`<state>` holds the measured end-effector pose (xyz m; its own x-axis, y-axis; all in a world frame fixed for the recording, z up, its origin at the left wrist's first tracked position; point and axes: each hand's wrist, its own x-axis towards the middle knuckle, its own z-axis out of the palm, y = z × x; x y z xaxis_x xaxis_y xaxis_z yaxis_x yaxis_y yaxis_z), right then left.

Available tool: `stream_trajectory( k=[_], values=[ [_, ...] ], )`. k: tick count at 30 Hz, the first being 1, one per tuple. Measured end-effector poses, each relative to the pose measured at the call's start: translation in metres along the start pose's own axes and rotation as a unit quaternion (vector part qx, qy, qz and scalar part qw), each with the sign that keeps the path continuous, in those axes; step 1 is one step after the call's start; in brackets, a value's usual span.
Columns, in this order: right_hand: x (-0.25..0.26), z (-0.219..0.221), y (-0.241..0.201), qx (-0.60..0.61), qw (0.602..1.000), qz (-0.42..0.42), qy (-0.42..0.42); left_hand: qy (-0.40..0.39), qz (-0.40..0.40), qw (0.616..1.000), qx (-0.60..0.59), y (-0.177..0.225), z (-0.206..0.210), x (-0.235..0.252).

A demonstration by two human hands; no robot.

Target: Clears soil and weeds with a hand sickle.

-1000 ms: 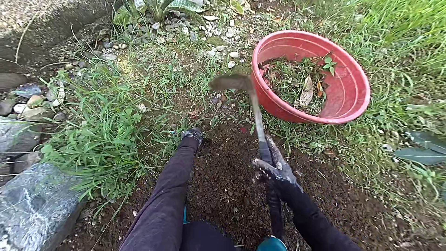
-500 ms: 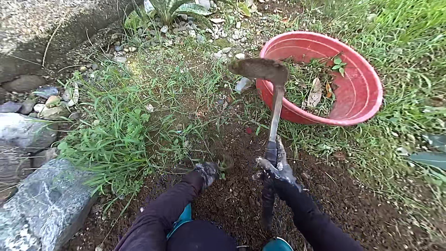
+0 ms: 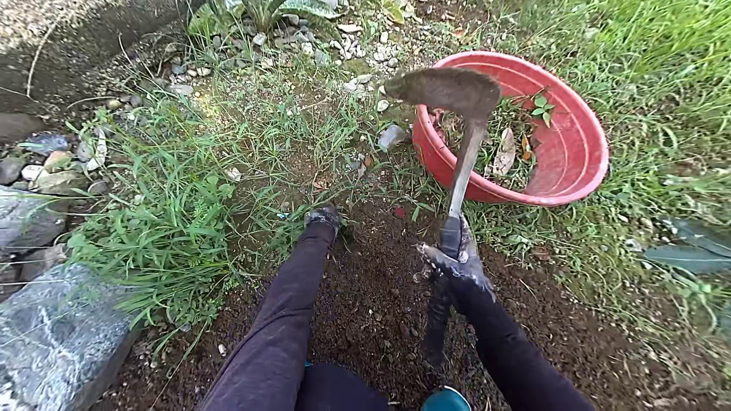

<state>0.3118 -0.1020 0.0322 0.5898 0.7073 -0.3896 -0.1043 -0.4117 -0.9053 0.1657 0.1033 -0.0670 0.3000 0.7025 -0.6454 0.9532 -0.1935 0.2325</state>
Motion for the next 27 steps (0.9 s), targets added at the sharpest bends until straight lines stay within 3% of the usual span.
stream_trajectory(
  k=[3, 5, 7, 13, 16, 19, 21, 23, 27],
  values=[
    [-0.001, 0.005, 0.03, -0.105, 0.988, 0.081, -0.082, 0.016, 0.01, 1.0, -0.018, -0.007, -0.005, -0.016],
    [-0.006, -0.005, 0.066, -0.221, 0.942, 0.178, -0.181, 0.007, 0.03, 0.999, -0.036, -0.01, -0.008, -0.021],
    [-0.014, -0.015, 0.077, -0.253, 0.926, 0.207, -0.189, -0.017, 0.039, 0.999, 0.013, -0.02, -0.006, -0.027],
    [-0.01, -0.008, 0.024, -0.049, 0.991, 0.111, -0.057, -0.026, 0.039, 0.999, 0.021, -0.033, 0.012, -0.039],
    [-0.009, -0.009, 0.036, -0.116, 0.975, 0.151, -0.118, -0.027, 0.057, 0.998, 0.001, -0.035, 0.019, -0.046],
    [-0.02, -0.039, 0.056, -0.243, 0.915, 0.222, -0.233, -0.064, 0.15, 0.987, -0.011, -0.054, 0.028, -0.08],
    [-0.027, -0.061, 0.048, -0.253, 0.918, 0.21, -0.223, -0.136, 0.203, 0.97, 0.008, -0.067, 0.04, -0.103],
    [-0.026, -0.068, 0.032, -0.23, 0.941, 0.165, -0.186, -0.188, 0.207, 0.959, 0.052, -0.071, 0.053, -0.114],
    [-0.018, -0.022, 0.015, -0.097, 0.985, 0.105, -0.102, -0.123, 0.196, 0.965, 0.121, -0.052, 0.06, -0.116]
  ],
)
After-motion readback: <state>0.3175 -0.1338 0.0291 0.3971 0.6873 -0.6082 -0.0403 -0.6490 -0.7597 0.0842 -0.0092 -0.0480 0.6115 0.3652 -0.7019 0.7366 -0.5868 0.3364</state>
